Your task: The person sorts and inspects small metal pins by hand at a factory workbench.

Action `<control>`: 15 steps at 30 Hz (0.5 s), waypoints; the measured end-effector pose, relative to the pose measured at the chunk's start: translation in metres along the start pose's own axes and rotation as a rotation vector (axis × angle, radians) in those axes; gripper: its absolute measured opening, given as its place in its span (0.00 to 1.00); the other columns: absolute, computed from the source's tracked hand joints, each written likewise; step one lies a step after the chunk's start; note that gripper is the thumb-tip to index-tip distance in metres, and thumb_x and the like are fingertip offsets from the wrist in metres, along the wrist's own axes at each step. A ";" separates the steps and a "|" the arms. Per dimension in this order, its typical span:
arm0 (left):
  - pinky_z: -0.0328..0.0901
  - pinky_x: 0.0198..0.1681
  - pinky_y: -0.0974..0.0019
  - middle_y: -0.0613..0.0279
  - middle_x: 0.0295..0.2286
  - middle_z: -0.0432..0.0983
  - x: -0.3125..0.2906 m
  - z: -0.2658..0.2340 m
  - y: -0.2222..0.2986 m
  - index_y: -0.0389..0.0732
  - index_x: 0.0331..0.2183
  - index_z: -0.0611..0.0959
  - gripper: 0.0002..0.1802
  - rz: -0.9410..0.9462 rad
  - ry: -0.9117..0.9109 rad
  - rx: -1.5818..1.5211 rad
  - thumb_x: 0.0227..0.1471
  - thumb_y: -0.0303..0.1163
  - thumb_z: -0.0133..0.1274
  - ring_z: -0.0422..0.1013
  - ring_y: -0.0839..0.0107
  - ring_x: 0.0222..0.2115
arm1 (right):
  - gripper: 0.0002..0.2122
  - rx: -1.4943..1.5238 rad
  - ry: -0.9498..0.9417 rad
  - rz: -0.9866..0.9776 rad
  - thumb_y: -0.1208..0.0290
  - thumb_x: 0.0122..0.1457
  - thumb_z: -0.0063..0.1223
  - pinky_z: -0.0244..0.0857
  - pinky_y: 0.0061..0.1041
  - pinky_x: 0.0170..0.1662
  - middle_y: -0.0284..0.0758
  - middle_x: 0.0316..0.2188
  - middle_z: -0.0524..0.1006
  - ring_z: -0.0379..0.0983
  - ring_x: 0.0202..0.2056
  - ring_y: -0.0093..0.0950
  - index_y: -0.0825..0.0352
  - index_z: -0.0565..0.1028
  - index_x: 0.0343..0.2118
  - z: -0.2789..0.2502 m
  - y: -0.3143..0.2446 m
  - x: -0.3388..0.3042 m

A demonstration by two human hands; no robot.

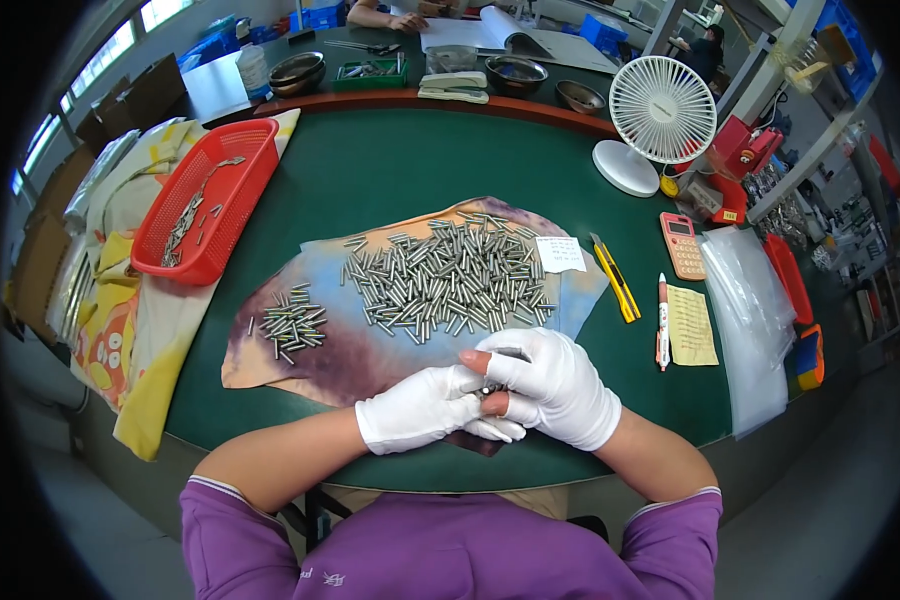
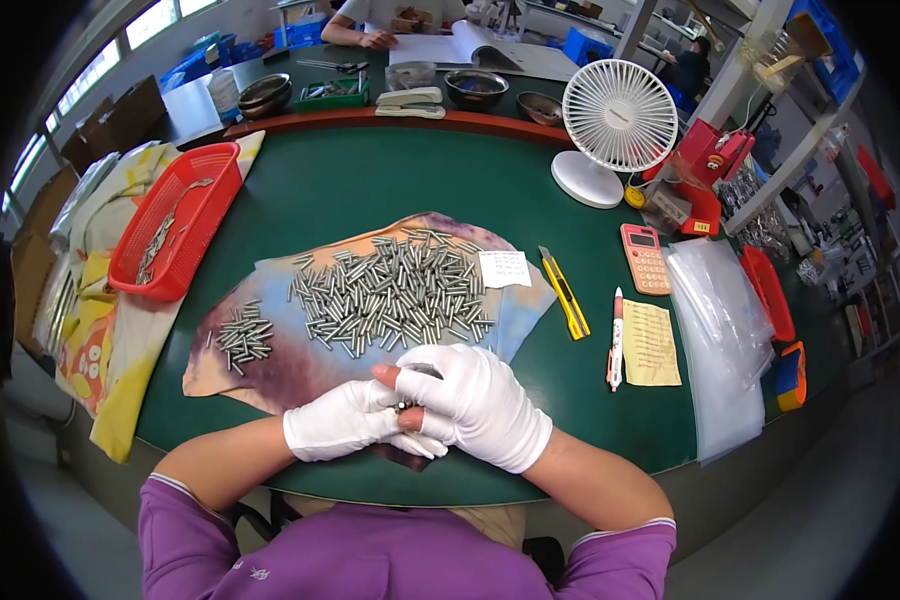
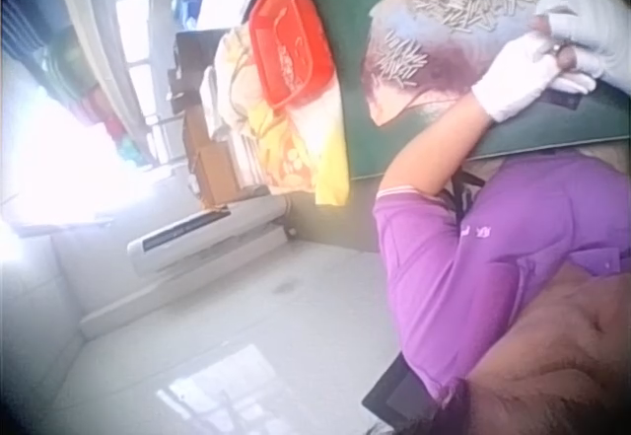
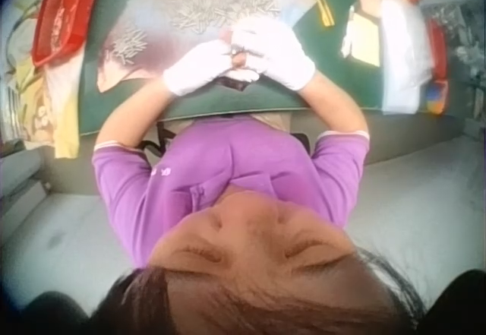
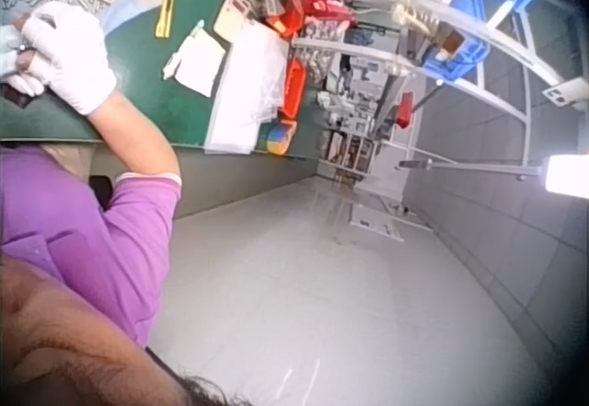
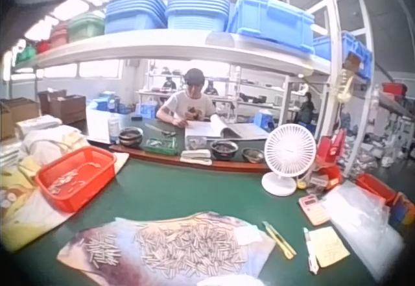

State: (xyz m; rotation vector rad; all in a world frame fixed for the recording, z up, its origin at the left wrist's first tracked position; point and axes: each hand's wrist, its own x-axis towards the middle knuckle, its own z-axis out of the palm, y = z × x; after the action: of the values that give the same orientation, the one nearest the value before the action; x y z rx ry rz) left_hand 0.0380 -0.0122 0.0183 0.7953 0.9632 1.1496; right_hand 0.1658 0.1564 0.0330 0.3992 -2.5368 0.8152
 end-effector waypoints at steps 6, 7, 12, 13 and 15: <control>0.73 0.49 0.65 0.50 0.41 0.77 0.004 -0.011 -0.021 0.35 0.51 0.73 0.20 -0.036 -0.132 -0.106 0.65 0.40 0.47 0.77 0.67 0.42 | 0.18 0.075 -0.132 -0.021 0.62 0.63 0.51 0.71 0.37 0.38 0.45 0.44 0.78 0.77 0.39 0.45 0.63 0.73 0.52 0.008 0.001 -0.002; 0.73 0.49 0.65 0.50 0.41 0.77 0.005 -0.010 -0.020 0.35 0.51 0.73 0.20 -0.036 -0.118 -0.100 0.65 0.40 0.47 0.77 0.67 0.42 | 0.18 0.082 -0.129 -0.034 0.62 0.63 0.51 0.71 0.37 0.38 0.45 0.44 0.78 0.77 0.39 0.45 0.63 0.73 0.52 0.009 0.002 -0.004; 0.73 0.44 0.68 0.55 0.39 0.76 -0.004 -0.010 -0.011 0.35 0.50 0.71 0.20 -0.057 -0.074 -0.139 0.65 0.39 0.48 0.76 0.70 0.37 | 0.20 0.138 -0.003 -0.065 0.58 0.64 0.49 0.70 0.35 0.41 0.42 0.42 0.78 0.76 0.37 0.43 0.64 0.72 0.55 0.007 0.003 -0.002; 0.73 0.42 0.68 0.55 0.39 0.76 -0.004 -0.012 -0.011 0.35 0.49 0.71 0.19 -0.034 -0.042 -0.160 0.65 0.39 0.48 0.76 0.71 0.36 | 0.20 0.093 0.058 -0.060 0.60 0.62 0.52 0.70 0.35 0.41 0.42 0.41 0.77 0.76 0.37 0.41 0.64 0.72 0.55 0.003 0.002 -0.002; 0.72 0.37 0.70 0.56 0.37 0.77 -0.005 -0.015 -0.001 0.36 0.46 0.73 0.16 -0.016 0.117 -0.144 0.64 0.38 0.49 0.76 0.72 0.32 | 0.20 0.115 0.151 0.000 0.57 0.62 0.53 0.70 0.34 0.41 0.42 0.39 0.77 0.75 0.36 0.41 0.65 0.74 0.53 0.006 0.013 -0.009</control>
State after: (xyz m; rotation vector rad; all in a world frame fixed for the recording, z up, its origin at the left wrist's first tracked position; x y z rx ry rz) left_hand 0.0245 -0.0168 0.0125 0.6094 0.9690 1.2478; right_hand 0.1665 0.1642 0.0186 0.3594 -2.3583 0.9574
